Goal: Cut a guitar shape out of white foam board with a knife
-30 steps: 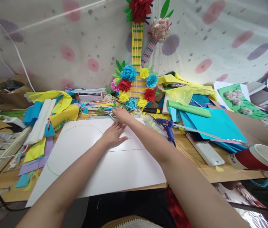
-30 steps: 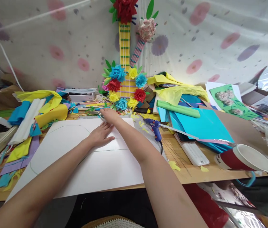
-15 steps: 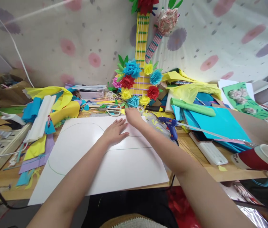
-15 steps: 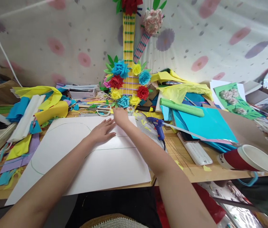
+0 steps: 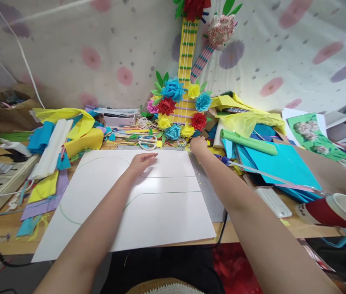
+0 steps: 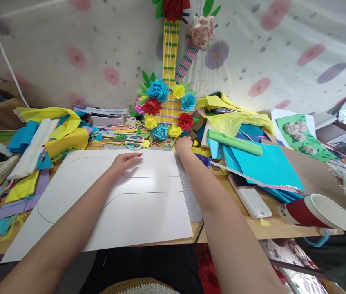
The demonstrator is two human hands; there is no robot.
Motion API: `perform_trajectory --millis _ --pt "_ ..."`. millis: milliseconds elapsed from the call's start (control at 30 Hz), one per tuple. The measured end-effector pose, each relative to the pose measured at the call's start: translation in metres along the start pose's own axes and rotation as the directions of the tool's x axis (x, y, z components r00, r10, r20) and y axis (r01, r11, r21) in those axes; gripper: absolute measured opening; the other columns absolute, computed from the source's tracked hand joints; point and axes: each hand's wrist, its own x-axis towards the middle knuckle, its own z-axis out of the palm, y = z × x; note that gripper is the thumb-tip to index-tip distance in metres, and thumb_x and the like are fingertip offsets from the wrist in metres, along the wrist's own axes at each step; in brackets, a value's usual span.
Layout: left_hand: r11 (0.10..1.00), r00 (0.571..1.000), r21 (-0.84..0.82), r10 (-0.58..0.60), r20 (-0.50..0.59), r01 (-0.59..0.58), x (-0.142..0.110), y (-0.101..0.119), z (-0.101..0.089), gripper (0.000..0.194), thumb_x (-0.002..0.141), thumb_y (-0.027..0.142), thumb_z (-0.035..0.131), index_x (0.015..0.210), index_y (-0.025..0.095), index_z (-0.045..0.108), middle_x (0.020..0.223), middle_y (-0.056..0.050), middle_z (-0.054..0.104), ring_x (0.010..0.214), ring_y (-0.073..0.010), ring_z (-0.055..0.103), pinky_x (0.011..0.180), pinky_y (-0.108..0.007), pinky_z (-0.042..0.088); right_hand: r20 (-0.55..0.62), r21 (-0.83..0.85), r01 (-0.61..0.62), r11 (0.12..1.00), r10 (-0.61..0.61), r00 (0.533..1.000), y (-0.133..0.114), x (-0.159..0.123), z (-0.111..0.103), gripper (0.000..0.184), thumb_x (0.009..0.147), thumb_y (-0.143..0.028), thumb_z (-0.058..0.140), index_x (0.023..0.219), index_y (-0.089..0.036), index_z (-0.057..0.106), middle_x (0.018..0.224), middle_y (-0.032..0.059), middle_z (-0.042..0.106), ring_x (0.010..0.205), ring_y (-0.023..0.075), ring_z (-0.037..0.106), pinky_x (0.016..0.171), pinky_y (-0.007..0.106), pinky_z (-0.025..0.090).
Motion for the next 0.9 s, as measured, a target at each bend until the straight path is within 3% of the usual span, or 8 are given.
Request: perform_trajectory --millis 67,233,400,533,767,900 --pt "0.998 0.999 -0.067 -0.013 -0.029 0.011 0.000 0.001 -0.001 0.061 0.062 0.064 0.064 0.103 0.019 0.068 0.114 -0.011 0.065 0.107 -0.0250 0.059 0.094 -0.039 0.043 -0.035 0.013 -0.040 0.999 0.041 0.999 0.002 0.007 0.005 0.044 0.086 -0.013 0.034 0.125 -0.003 0.052 0.126 0.0231 0.052 0.118 0.0272 0.044 0.086 0.033 0.041" --pt "0.998 1.000 -0.063 -0.020 -0.018 0.019 0.000 0.002 0.000 0.054 0.063 0.060 0.065 0.100 0.020 0.069 0.112 -0.010 0.066 0.104 -0.0238 0.060 0.093 -0.038 0.042 -0.109 -0.088 0.047 0.995 -0.056 0.992 0.008 0.018 0.008 0.042 0.085 -0.012 0.034 0.120 -0.004 0.057 0.124 0.0224 0.054 0.117 0.0270 0.046 0.091 0.037 0.038" --pt "0.999 1.000 -0.052 0.008 -0.012 -0.008 0.001 0.000 0.001 0.051 0.065 0.056 0.065 0.099 0.018 0.069 0.111 -0.011 0.067 0.104 -0.0237 0.060 0.094 -0.039 0.041 -0.021 -0.134 0.086 0.987 -0.089 0.996 0.010 0.024 -0.001 0.041 0.085 -0.012 0.037 0.121 -0.005 0.056 0.126 0.0226 0.053 0.120 0.0265 0.044 0.090 0.035 0.038" --pt "0.998 1.000 -0.067 0.009 -0.015 -0.010 0.002 0.001 0.001 0.050 0.064 0.055 0.067 0.097 0.018 0.070 0.110 -0.011 0.067 0.102 -0.0237 0.060 0.093 -0.038 0.042 0.036 -0.122 0.077 0.990 -0.073 0.997 0.010 0.026 -0.004 0.042 0.083 -0.012 0.042 0.123 -0.007 0.054 0.122 0.0214 0.056 0.112 0.0248 0.053 0.084 0.033 0.043" --pt "0.996 1.000 -0.087 0.006 -0.015 -0.007 0.002 -0.004 0.001 0.042 0.066 0.049 0.067 0.095 0.019 0.070 0.108 -0.010 0.068 0.102 -0.0231 0.061 0.093 -0.038 0.043 0.061 -0.149 0.157 0.976 -0.150 0.987 0.018 0.029 -0.005 0.047 0.075 -0.020 0.056 0.121 -0.010 0.056 0.117 0.0194 0.060 0.109 0.0290 0.055 0.084 0.035 0.045" --pt "0.996 0.996 0.061 0.073 -0.046 -0.070 0.011 -0.006 0.009 0.033 0.074 0.035 0.061 0.102 0.019 0.067 0.113 -0.009 0.066 0.104 -0.0216 0.060 0.094 -0.037 0.043 0.040 -0.179 0.171 0.969 -0.167 0.985 0.021 0.034 -0.014 0.049 0.073 -0.022 0.057 0.121 -0.012 0.057 0.120 0.0190 0.059 0.109 0.0293 0.055 0.086 0.036 0.045"
